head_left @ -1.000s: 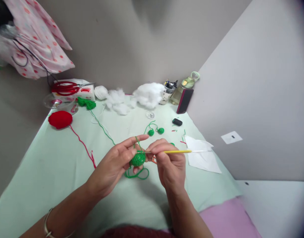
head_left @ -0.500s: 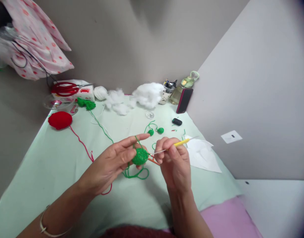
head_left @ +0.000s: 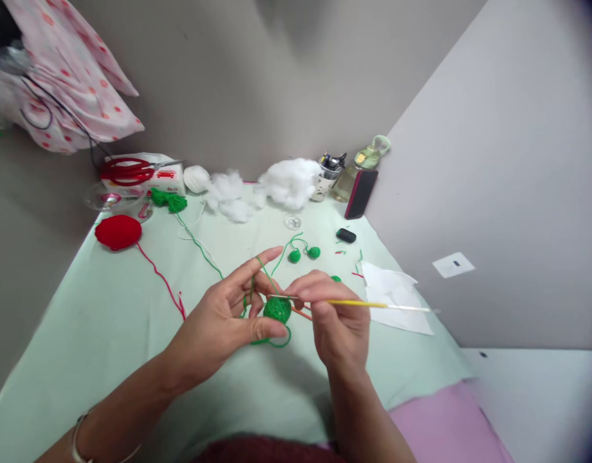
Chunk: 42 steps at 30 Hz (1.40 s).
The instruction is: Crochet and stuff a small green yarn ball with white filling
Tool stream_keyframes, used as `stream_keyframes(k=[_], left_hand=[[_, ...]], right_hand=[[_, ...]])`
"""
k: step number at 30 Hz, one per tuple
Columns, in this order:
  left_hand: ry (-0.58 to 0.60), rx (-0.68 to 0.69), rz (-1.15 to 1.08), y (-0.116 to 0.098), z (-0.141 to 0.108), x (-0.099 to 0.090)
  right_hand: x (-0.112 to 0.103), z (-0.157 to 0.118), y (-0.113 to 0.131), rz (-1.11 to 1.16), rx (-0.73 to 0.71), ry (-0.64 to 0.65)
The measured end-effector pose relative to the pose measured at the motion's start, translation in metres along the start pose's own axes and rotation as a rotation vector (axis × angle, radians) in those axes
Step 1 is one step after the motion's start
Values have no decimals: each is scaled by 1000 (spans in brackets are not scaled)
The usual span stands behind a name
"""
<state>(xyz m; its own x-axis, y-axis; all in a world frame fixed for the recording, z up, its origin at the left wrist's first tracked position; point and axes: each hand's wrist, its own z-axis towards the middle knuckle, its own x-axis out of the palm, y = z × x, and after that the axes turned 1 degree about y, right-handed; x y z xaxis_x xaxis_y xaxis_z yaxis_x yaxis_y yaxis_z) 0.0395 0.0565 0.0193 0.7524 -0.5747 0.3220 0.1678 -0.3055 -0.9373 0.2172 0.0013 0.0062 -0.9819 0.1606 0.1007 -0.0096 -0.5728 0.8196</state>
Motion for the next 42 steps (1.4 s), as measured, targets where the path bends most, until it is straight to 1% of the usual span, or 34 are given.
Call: stream_keyframes(k=[4,6,10,13,16,20,23,26,29,32,34,36,39,42], left_hand=[[-60,39,85,-2,0,1],[-84,52,126,-4,-1,2],[-122,70,173,-6,-2,3],[-150,92,194,-7,-2,4],[-160,107,220,-6,-2,4],[-148,114,233,-6,-1,3],[-148,95,185,-6,-1,3],[-145,76,101,-5,-2,6],[-147,72,26,0,-1,10],[-110,34,-94,4,0,13],[-41,-43,-216,5,0,14],[47,-127,-321,5,1,14],[140,-182,-387,3,0,12],[146,-166,-383,0,1,8]], right_hand=[[3,2,-3,124,113,-60],[4,2,-3,147,136,-67],[3,1,-2,138,116,-50],[1,0,1,40,82,-38],[0,0,4,-71,30,-16],[1,-1,6,-162,-49,14],[3,-6,4,-276,-180,2],[5,-13,-1,-483,-335,11],[4,-18,-4,-681,-440,39],[2,-21,-3,-809,-521,27],[1,-23,-2,-866,-586,14],[1,-23,-3,-850,-609,6],[4,-20,-4,-684,-523,-36],[7,-14,-2,-483,-402,-94]])
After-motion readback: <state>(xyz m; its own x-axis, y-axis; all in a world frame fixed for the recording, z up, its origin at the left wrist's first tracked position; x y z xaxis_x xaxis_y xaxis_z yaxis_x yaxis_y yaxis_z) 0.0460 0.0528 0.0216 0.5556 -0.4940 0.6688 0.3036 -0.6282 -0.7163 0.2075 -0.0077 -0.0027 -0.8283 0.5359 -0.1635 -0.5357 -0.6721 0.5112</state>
